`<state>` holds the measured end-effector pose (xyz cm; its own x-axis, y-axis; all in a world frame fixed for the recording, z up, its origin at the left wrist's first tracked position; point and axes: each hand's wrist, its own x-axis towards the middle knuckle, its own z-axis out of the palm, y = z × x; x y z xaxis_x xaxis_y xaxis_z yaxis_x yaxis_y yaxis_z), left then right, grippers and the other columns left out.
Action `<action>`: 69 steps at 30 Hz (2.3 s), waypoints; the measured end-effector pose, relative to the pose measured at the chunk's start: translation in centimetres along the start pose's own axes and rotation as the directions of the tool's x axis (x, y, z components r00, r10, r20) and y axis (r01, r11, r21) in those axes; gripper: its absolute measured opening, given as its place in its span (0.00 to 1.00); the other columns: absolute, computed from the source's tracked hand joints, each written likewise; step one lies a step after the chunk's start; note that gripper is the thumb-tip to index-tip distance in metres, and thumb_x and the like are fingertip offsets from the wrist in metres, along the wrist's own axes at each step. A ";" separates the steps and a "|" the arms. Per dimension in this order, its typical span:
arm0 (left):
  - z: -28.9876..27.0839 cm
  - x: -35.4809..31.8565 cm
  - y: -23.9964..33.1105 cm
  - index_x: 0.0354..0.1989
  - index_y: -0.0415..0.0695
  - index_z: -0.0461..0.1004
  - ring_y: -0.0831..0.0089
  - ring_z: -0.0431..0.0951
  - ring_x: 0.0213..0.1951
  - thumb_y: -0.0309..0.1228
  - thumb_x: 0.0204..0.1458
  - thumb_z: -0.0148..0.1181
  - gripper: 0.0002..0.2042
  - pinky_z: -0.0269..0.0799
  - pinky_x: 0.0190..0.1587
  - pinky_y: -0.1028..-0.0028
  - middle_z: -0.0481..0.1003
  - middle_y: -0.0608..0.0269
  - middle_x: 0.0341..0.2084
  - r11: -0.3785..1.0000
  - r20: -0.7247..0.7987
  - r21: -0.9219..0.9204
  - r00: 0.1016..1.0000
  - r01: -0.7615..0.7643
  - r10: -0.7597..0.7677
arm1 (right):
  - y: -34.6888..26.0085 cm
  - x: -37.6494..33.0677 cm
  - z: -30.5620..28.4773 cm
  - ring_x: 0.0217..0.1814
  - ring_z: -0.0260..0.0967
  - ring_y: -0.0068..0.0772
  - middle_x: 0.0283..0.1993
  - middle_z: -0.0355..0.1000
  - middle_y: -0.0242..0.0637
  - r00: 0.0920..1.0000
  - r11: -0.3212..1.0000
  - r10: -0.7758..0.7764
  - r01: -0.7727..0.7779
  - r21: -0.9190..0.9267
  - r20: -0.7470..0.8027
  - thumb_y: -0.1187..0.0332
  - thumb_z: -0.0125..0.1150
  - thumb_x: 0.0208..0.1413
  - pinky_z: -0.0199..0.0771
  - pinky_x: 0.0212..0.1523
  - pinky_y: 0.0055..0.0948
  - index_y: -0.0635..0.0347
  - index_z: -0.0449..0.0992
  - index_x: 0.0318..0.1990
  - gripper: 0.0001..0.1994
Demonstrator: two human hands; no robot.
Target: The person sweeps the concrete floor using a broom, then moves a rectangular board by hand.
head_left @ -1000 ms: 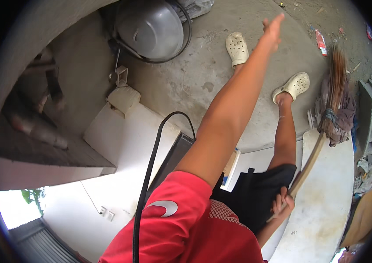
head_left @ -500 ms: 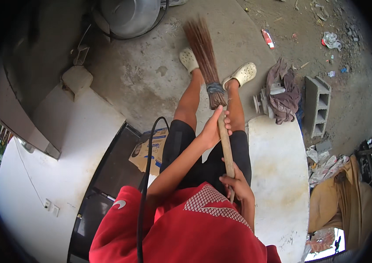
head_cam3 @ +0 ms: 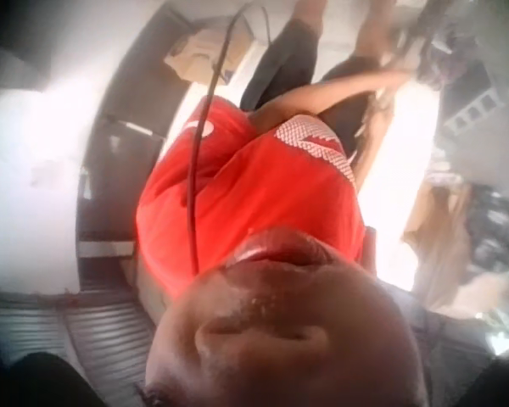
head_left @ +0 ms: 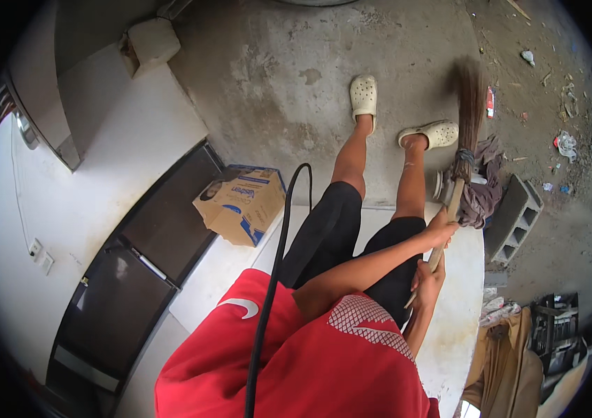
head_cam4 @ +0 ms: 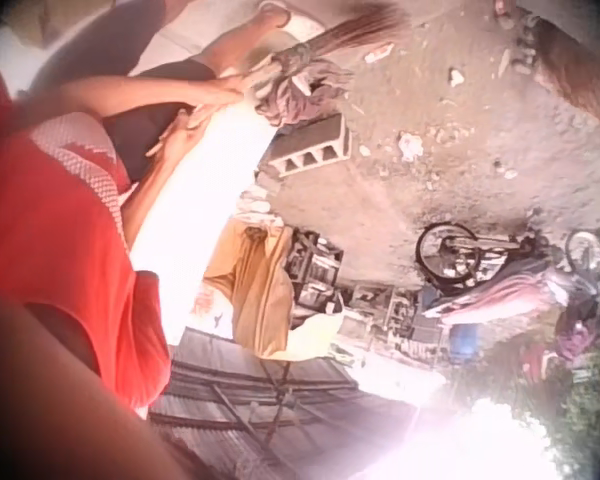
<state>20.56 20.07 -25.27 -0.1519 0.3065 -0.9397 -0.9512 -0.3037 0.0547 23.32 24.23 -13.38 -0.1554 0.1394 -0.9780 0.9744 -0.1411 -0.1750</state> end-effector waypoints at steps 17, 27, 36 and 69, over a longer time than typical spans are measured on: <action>-35.0 -3.8 10.5 0.13 0.54 0.54 0.80 0.54 0.11 0.32 0.44 0.48 0.12 0.54 0.13 0.77 0.54 0.73 0.10 0.817 -0.725 -0.310 0.677 -0.486 0.127 | -0.2 8.9 27.9 0.13 0.55 0.17 0.20 0.62 0.27 0.725 0.947 0.032 0.198 -0.253 0.688 0.70 0.57 0.46 0.55 0.14 0.18 0.67 0.60 0.57 0.28; 3.2 -1.1 2.6 0.31 0.36 0.64 0.67 0.69 0.12 0.27 0.40 0.50 0.09 0.65 0.14 0.67 0.67 0.57 0.13 0.988 -0.101 -0.116 0.991 -0.104 0.092 | -3.7 -3.9 2.8 0.09 0.46 0.12 0.14 0.50 0.21 0.977 0.994 -0.110 0.110 -0.011 -0.185 0.76 0.45 0.50 0.46 0.08 0.13 0.52 0.52 0.63 0.29; -7.0 -7.2 3.3 0.19 0.45 0.60 0.80 0.60 0.11 0.25 0.44 0.48 0.06 0.57 0.14 0.79 0.61 0.69 0.11 0.846 -0.280 -0.499 0.959 -0.188 0.048 | -6.7 -5.9 6.5 0.14 0.57 0.17 0.24 0.64 0.30 0.949 0.957 0.085 0.008 -0.291 0.304 0.81 0.49 0.44 0.58 0.12 0.18 0.47 0.46 0.66 0.38; 16.0 7.9 5.7 0.16 0.51 0.57 0.81 0.56 0.13 0.30 0.48 0.46 0.10 0.56 0.16 0.79 0.55 0.73 0.11 0.844 -0.374 -0.520 0.923 -0.131 -0.087 | -18.3 6.9 -18.1 0.12 0.51 0.13 0.17 0.59 0.23 0.920 0.950 0.041 0.085 -0.299 0.390 0.71 0.55 0.46 0.50 0.12 0.17 0.61 0.57 0.61 0.30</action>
<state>9.64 35.24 -26.98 0.0427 -0.0282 -0.9987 -0.6436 -0.7654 -0.0059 7.35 45.56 -14.88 -0.1666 -0.2599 -0.9512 0.9615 0.1708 -0.2151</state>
